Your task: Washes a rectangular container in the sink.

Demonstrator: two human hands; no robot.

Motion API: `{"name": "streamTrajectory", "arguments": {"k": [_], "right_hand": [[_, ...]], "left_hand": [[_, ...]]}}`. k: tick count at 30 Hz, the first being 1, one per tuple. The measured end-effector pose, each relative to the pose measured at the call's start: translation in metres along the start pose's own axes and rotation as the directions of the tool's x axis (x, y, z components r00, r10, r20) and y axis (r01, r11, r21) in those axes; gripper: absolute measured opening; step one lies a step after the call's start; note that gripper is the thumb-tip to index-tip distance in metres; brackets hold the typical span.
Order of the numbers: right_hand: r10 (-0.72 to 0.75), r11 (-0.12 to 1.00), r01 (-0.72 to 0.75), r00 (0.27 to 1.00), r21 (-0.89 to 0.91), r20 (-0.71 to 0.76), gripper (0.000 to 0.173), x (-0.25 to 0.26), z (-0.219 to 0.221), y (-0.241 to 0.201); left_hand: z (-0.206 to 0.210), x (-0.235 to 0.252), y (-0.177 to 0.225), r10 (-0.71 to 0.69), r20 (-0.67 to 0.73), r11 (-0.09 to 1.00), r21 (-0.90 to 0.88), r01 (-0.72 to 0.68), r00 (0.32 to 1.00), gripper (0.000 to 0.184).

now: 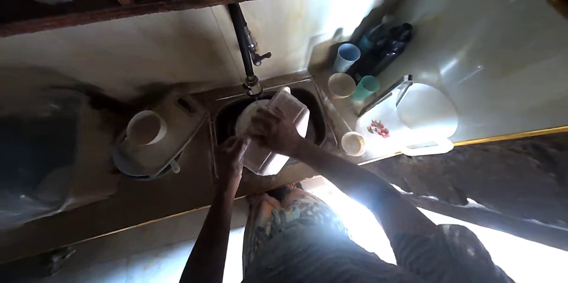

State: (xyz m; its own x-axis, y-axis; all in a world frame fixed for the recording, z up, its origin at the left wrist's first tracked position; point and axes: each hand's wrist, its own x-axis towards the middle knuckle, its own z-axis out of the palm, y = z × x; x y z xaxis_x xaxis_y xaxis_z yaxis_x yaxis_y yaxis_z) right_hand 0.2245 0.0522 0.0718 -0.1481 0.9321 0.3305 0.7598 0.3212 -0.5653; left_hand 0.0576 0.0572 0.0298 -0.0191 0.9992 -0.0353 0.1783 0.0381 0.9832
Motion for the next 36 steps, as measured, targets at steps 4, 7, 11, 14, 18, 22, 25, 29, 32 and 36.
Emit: {"name": "streamTrajectory", "arguments": {"k": [4,7,11,14,18,22,25,29,32,36], "right_hand": [[0.272,0.96,-0.276,0.959,0.05,0.079,0.034,0.045,-0.031,0.043],[0.465,0.849,-0.452,0.885,0.274,0.018,0.028,0.06,-0.051,0.082],[0.594,0.62,-0.408,0.802,0.671,-0.061,0.033,0.046,-0.035,0.081],[0.605,0.648,-0.42,0.79,0.635,-0.095,0.034,0.03,-0.004,0.067],[0.446,0.842,-0.354,0.881,0.408,-0.157,0.044,-0.01,0.049,0.02],[-0.114,0.917,0.08,0.991,0.39,0.064,0.037,-0.05,0.087,-0.027],[-0.093,0.929,0.052,0.991,0.367,0.095,0.038,-0.027,0.096,0.009],[0.335,0.917,-0.358,0.93,0.175,0.149,0.045,0.001,0.105,0.07],[0.187,0.948,-0.208,0.976,0.242,0.107,0.041,-0.027,0.116,0.021],[0.101,0.938,-0.185,0.955,0.294,0.279,0.039,-0.077,0.106,0.012]], "left_hand": [[-0.007,-0.005,-0.01,0.064,-0.101,0.997,-0.047,-0.069,0.993,0.008],[-0.017,-0.008,-0.007,-0.008,-0.224,0.977,-0.211,-0.04,0.975,0.006],[-0.03,-0.017,-0.003,-0.123,-0.295,0.952,-0.304,0.029,0.948,0.015],[-0.031,-0.034,-0.01,-0.127,-0.262,0.957,-0.285,0.049,0.957,0.021],[-0.036,-0.048,-0.035,-0.249,-0.245,0.914,-0.378,0.144,0.937,0.025],[-0.04,-0.044,-0.06,-0.411,-0.193,0.857,-0.416,0.305,0.891,0.037],[-0.043,-0.044,-0.066,-0.472,-0.215,0.827,-0.443,0.345,0.855,0.039],[-0.039,-0.048,-0.07,-0.507,-0.205,0.8,-0.472,0.369,0.837,0.04],[-0.038,-0.041,-0.082,-0.509,-0.219,0.807,-0.459,0.372,0.833,0.042],[-0.044,-0.031,-0.088,-0.512,-0.253,0.8,-0.488,0.349,0.821,0.04]]}}
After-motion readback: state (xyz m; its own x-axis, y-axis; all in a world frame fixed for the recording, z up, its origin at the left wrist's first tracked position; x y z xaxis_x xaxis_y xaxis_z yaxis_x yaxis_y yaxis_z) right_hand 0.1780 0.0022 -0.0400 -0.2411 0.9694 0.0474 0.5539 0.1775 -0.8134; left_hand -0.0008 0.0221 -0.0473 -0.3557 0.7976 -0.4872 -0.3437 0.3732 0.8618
